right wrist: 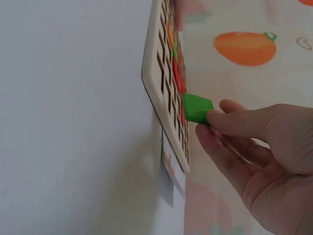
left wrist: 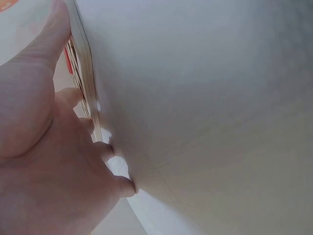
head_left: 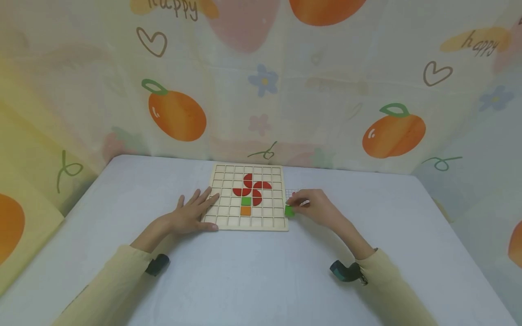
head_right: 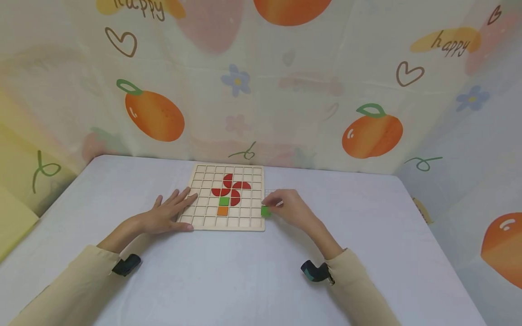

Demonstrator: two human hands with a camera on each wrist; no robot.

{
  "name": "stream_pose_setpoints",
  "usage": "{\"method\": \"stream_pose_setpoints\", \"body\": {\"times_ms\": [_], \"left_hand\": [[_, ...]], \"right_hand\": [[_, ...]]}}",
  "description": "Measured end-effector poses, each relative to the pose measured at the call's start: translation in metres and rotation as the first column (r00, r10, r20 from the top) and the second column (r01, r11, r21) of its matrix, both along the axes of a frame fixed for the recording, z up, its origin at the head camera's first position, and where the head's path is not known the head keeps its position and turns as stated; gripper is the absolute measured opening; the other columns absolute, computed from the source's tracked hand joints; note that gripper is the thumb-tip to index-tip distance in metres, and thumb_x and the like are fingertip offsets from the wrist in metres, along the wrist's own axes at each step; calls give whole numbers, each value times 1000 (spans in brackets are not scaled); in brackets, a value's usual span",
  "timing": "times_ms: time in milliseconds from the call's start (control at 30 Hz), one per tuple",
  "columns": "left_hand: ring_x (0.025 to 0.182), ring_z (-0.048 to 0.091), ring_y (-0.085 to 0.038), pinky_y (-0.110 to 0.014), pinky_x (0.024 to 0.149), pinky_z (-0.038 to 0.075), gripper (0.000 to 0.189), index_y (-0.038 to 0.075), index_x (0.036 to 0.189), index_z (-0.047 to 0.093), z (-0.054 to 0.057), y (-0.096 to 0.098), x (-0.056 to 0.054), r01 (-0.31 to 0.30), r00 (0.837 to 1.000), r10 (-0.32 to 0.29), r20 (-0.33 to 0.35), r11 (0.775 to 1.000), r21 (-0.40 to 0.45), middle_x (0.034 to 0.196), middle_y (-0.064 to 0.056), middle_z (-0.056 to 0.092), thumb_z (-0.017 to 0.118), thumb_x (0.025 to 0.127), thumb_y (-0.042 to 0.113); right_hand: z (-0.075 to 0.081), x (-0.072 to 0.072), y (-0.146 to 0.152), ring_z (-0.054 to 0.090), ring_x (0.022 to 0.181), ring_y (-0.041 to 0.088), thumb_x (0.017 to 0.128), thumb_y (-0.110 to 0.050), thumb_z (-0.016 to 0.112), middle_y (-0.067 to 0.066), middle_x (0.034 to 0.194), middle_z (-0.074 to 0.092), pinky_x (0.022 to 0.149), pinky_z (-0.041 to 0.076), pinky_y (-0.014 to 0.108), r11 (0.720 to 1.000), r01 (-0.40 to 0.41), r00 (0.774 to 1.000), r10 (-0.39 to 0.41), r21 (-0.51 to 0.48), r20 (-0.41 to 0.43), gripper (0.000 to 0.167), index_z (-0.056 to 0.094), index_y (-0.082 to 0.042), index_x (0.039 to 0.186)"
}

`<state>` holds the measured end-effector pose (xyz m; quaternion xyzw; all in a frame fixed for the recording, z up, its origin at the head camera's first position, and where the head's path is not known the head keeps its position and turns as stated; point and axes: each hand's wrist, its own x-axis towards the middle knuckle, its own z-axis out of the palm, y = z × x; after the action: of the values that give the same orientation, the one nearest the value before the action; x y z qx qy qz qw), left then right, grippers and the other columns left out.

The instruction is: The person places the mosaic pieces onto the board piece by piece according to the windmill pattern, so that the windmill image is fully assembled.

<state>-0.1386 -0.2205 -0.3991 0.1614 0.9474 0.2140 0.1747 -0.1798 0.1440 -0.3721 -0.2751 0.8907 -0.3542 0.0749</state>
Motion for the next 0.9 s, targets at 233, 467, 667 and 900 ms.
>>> {"method": "stream_pose_setpoints", "body": {"times_ms": [233, 467, 667, 900], "left_hand": [[146, -7, -47, -71, 107, -11, 99, 12, 158, 17, -1, 0, -1, -1, 1000, 1, 2, 1000, -7, 163, -20, 0, 67, 85, 57], [146, -6, -48, -72, 107, -9, 99, 12, 157, 18, 0, 0, 0, -9, 1000, 9, -7, 1000, -16, 163, -20, 1, 68, 84, 57], [146, -5, -49, -73, 107, -8, 98, 12, 157, 18, 2, 1, 1, -2, 1000, 2, -13, 1000, -7, 163, -21, 1, 67, 85, 56], [146, -6, -49, -73, 107, -9, 98, 12, 157, 17, 1, 1, 1, -2, 1000, 2, -12, 1000, -2, 163, -21, 1, 67, 85, 56]], "right_hand": [[-5, 1, -19, 63, 88, 15, 85, 0, 73, 1, 97, 71, 81, 56, 29, 998, -55, 998, 56, -34, 27, 18, 75, -4, 102], [-6, 7, -40, 62, 88, 14, 86, 0, 73, 1, 95, 71, 78, 55, 23, 993, -111, 993, 112, -37, 41, 17, 75, -5, 102], [-12, 10, -55, 63, 88, 11, 86, -1, 73, -1, 96, 72, 78, 55, 22, 992, -116, 993, 117, -56, 23, 16, 75, -8, 100], [-15, 13, -73, 64, 88, 13, 85, 1, 72, 0, 96, 72, 80, 54, 21, 989, -135, 990, 137, -58, 28, 16, 76, -7, 99]]}}
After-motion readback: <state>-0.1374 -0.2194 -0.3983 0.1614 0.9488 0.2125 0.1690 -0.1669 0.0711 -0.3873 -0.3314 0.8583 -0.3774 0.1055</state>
